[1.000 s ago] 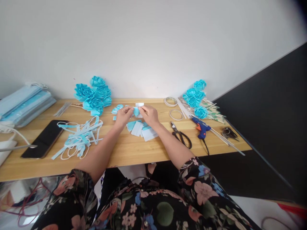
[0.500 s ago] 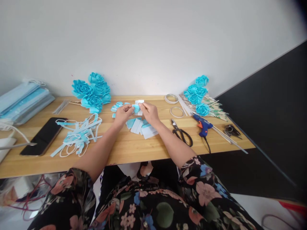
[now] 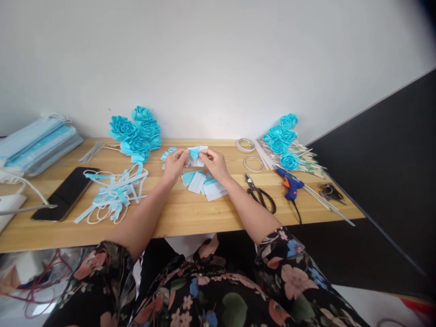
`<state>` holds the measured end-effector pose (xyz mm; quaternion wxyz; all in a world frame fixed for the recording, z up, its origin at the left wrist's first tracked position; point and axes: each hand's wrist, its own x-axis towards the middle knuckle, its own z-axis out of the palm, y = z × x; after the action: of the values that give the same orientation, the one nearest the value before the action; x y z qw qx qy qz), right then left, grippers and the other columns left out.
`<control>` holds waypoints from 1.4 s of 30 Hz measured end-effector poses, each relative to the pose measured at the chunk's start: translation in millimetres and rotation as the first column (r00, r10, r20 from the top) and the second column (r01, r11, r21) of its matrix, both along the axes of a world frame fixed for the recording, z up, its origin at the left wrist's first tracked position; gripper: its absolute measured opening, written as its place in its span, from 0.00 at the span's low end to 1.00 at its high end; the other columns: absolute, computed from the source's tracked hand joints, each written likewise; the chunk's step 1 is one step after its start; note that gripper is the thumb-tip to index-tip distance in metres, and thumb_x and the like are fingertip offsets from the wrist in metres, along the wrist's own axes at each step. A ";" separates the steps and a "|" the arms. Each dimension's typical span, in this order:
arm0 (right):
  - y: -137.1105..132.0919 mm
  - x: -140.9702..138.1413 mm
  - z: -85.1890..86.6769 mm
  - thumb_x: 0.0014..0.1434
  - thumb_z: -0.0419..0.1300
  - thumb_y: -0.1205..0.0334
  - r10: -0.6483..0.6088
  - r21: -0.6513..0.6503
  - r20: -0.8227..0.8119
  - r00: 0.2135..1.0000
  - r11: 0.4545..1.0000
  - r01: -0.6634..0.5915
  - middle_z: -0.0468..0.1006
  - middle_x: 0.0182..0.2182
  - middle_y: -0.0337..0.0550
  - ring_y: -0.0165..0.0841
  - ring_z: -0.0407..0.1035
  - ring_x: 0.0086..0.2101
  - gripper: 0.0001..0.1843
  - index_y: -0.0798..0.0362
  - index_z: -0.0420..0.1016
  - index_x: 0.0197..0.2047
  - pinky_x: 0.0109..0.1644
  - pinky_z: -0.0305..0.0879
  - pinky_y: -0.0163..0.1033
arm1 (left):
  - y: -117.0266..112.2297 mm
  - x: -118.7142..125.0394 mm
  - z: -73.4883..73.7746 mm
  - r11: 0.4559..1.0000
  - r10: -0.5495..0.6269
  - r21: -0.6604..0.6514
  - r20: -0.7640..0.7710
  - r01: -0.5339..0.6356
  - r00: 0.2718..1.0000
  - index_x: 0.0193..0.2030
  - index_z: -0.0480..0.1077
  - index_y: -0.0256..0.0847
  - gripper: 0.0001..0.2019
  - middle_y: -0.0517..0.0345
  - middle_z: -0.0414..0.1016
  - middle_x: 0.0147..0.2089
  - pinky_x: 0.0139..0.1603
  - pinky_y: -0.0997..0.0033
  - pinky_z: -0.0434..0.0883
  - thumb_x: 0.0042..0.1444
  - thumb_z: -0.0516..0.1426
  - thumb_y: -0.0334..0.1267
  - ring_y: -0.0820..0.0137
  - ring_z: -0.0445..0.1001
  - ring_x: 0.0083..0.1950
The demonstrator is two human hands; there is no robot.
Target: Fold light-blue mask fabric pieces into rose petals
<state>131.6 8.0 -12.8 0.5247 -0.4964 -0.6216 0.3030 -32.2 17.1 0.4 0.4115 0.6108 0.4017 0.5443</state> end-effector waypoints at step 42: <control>-6.3 -2.8 10.8 0.54 0.62 0.46 -0.006 -0.045 -0.122 0.992 0.999 0.001 0.76 0.27 0.37 0.30 0.67 0.29 0.17 0.53 0.76 0.32 0.36 0.63 0.34 | 4.3 6.2 -13.1 0.993 -0.106 -0.072 -0.116 0.098 0.988 0.24 0.70 0.38 0.15 0.63 0.65 0.23 0.30 0.72 0.57 0.47 0.62 0.49 0.74 0.60 0.26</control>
<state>128.8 1.6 -2.1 0.5511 -0.4896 -0.5805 0.3458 -26.0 21.3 -12.7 0.4338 0.6481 0.4119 0.4712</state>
